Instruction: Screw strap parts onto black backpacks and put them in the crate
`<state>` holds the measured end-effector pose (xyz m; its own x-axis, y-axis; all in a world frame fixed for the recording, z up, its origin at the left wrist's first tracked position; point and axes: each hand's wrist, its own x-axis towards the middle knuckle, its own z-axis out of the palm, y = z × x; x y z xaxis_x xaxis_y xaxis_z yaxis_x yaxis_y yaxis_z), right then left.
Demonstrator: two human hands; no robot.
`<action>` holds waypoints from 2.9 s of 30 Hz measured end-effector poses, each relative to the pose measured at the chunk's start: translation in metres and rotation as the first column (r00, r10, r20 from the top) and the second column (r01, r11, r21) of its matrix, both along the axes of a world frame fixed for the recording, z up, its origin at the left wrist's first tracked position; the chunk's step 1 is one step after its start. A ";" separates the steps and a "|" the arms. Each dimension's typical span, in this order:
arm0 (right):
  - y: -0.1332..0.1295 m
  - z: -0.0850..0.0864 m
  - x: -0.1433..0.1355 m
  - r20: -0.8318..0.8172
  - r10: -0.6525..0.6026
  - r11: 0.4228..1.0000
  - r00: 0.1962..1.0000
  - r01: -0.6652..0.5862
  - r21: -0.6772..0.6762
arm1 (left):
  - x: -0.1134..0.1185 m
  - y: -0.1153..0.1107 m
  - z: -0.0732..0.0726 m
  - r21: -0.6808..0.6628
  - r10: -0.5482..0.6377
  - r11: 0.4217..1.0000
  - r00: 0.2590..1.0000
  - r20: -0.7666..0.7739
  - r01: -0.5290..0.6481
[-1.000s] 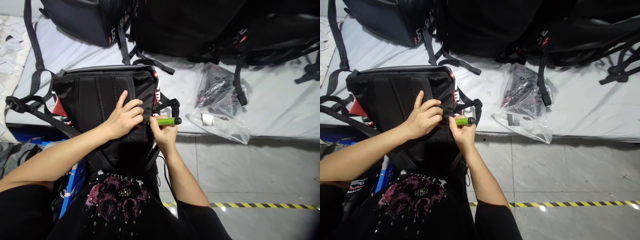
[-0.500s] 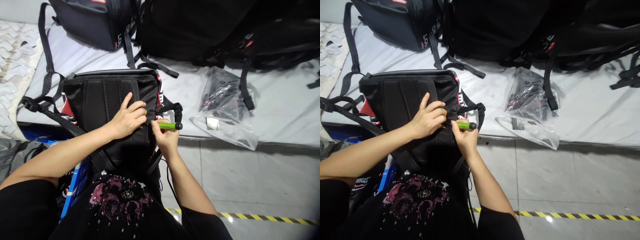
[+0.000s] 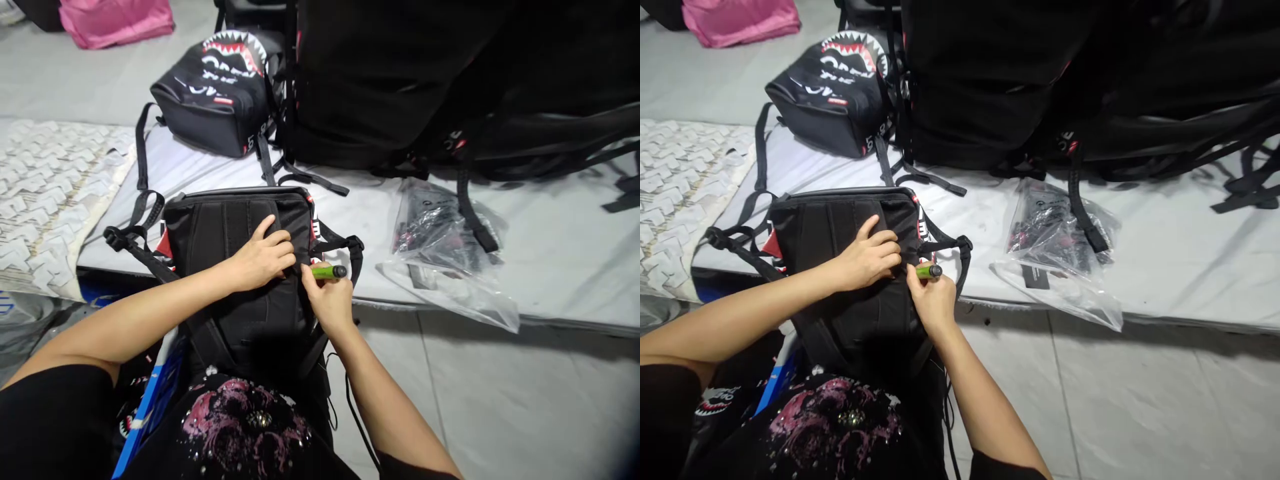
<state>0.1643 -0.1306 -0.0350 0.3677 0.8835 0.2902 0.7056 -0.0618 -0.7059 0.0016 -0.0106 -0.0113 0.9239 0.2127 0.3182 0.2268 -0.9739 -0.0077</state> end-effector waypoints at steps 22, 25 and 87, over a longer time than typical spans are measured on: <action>-0.021 0.095 -0.002 0.348 0.440 0.777 0.828 -0.545 0.315 | -0.049 -0.064 0.104 -0.167 0.334 0.927 0.942 -0.040 -0.335; 0.010 0.061 0.011 0.531 0.487 0.725 0.693 -0.660 0.196 | -0.032 -0.049 0.061 -0.219 0.371 0.900 0.926 -0.068 -0.377; 0.065 0.070 0.023 0.155 0.748 0.630 0.645 -0.618 -0.471 | 0.010 0.042 0.020 -0.139 0.492 0.818 0.805 -0.331 -0.558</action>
<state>0.1876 -0.0661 0.0354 -0.4392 0.8920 -0.1067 0.8107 0.3423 -0.4750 0.0115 0.0314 0.0083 0.6894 0.7234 -0.0386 0.7243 -0.6874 0.0531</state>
